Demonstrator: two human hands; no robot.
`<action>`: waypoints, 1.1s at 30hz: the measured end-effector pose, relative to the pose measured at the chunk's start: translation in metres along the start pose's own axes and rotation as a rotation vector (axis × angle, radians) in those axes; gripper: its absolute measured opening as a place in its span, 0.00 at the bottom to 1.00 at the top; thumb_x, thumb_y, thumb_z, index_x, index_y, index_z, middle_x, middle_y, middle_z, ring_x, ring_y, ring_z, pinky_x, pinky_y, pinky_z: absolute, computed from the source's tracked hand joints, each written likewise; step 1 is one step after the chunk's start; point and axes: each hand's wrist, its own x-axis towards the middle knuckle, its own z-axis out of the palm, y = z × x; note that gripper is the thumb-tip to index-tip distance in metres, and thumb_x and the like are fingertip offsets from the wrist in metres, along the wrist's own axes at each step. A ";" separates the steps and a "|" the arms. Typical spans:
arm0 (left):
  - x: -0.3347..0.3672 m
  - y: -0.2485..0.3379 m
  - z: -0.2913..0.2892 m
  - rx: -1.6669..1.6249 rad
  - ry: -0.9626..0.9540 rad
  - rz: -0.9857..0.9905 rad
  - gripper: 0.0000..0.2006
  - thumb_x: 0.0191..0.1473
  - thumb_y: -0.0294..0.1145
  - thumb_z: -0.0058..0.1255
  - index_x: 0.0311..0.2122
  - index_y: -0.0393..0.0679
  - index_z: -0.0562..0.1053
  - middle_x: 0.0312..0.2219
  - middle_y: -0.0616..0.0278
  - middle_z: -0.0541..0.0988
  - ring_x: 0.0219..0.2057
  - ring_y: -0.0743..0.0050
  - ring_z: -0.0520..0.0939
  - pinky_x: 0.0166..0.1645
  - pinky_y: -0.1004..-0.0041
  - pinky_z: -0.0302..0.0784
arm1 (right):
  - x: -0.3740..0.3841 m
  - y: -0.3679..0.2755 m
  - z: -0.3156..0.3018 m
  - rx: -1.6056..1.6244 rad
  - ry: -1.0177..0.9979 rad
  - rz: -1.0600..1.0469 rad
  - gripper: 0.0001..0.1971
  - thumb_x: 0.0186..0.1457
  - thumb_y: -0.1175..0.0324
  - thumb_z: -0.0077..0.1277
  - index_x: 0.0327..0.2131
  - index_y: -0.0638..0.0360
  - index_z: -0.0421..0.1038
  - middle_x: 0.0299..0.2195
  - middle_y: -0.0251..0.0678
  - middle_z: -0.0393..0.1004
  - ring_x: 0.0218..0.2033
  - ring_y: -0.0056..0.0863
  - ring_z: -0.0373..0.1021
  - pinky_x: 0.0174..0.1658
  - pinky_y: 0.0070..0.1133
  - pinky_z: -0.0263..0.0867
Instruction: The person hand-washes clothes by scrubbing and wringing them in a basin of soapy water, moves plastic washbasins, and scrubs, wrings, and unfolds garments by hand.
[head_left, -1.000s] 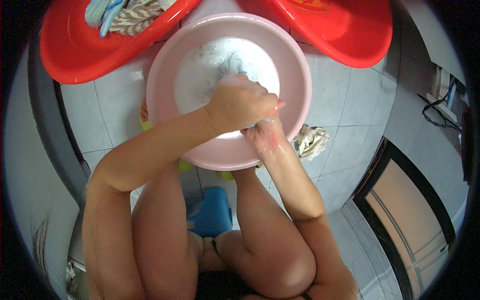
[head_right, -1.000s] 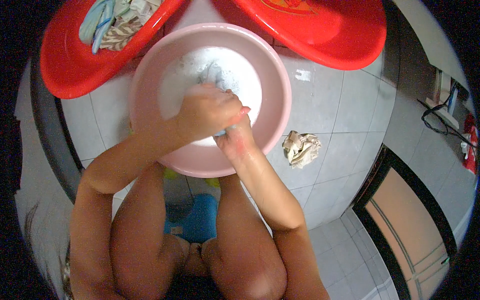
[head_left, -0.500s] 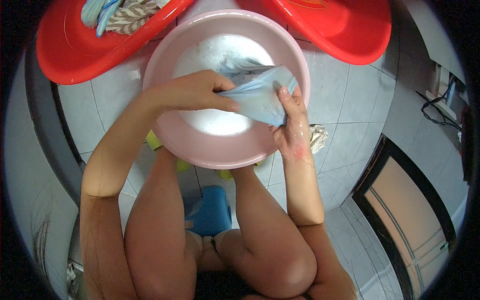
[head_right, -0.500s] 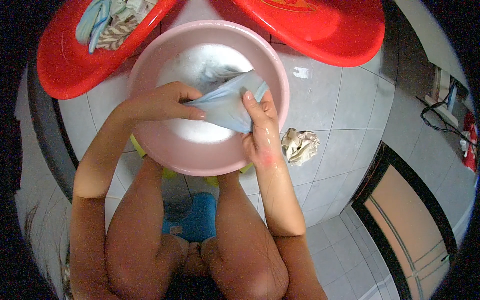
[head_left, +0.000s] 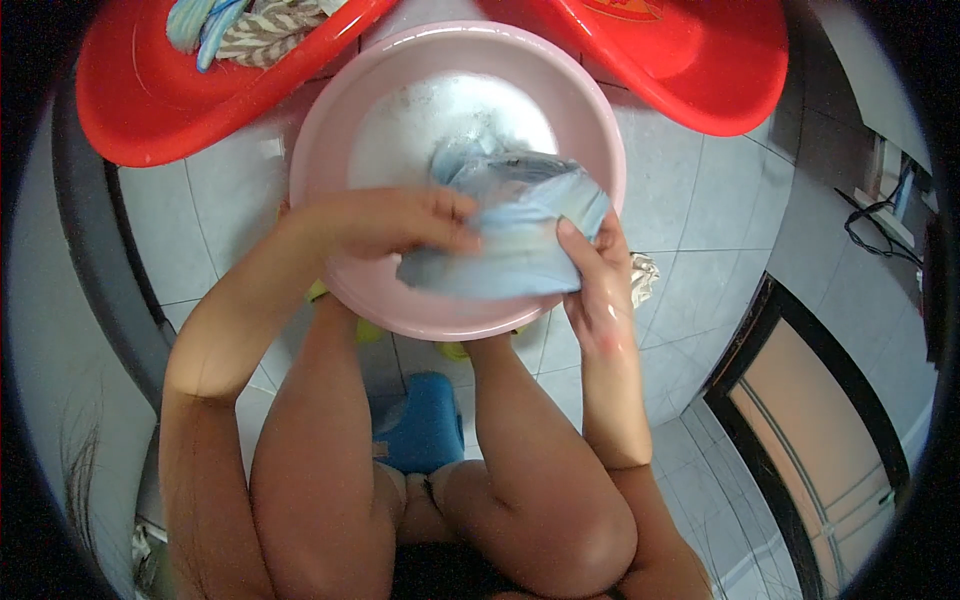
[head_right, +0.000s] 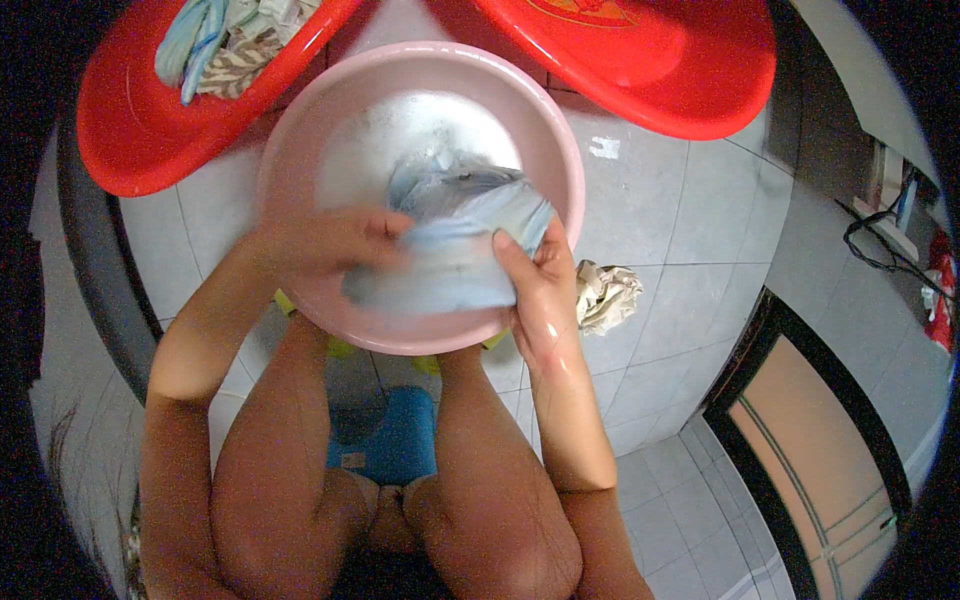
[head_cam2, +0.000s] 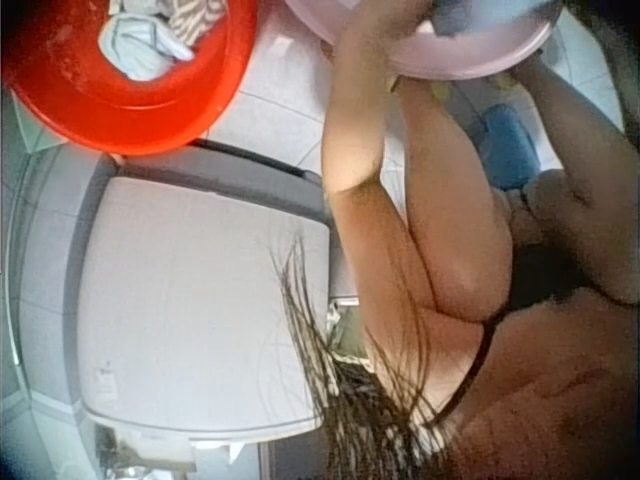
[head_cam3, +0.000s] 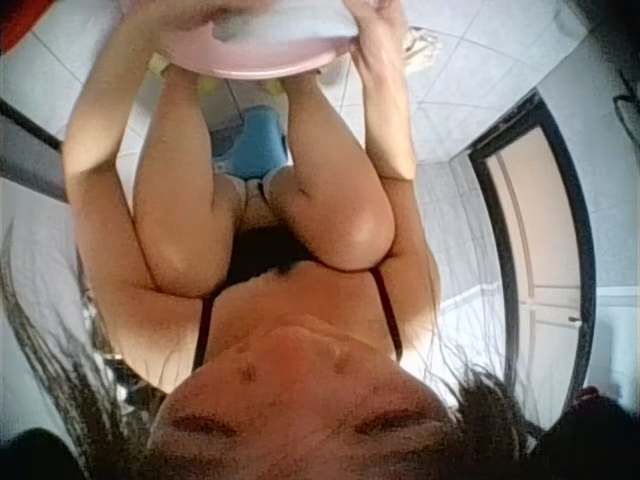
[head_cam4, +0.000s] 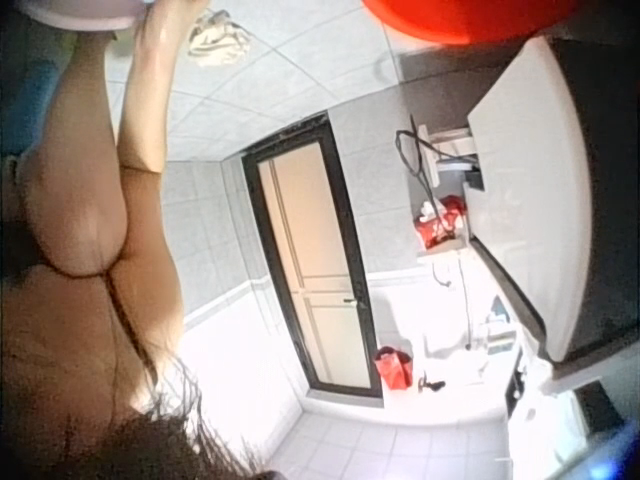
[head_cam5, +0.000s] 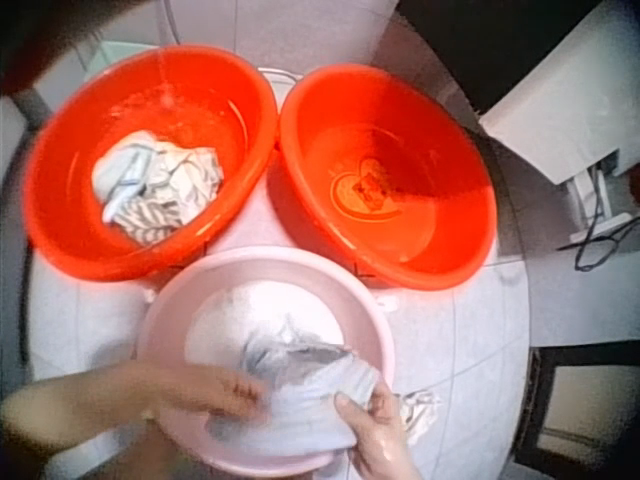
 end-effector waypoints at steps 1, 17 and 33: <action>0.009 -0.001 -0.015 0.010 0.137 0.008 0.15 0.51 0.33 0.52 0.43 0.39 0.71 0.34 0.66 0.76 0.36 0.82 0.75 0.42 0.78 0.70 | 0.011 0.006 -0.001 -0.063 0.065 -0.018 0.17 0.55 0.78 0.46 0.49 0.62 0.61 0.41 0.39 0.72 0.42 0.23 0.70 0.46 0.22 0.68; 0.096 -0.030 -0.052 0.779 1.126 0.482 0.19 0.50 0.38 0.50 0.47 0.45 0.65 0.37 0.51 0.77 0.40 0.51 0.77 0.43 0.57 0.70 | 0.129 0.085 0.008 0.094 0.292 0.156 0.11 0.57 0.68 0.43 0.43 0.61 0.62 0.34 0.38 0.69 0.36 0.30 0.68 0.40 0.25 0.67; 0.064 0.008 0.043 1.643 0.719 0.749 0.09 0.40 0.42 0.49 0.22 0.49 0.74 0.18 0.59 0.76 0.22 0.58 0.79 0.25 0.62 0.72 | 0.039 0.063 0.006 0.620 -0.283 0.286 0.20 0.60 0.55 0.39 0.49 0.58 0.62 0.42 0.33 0.69 0.43 0.24 0.67 0.42 0.21 0.68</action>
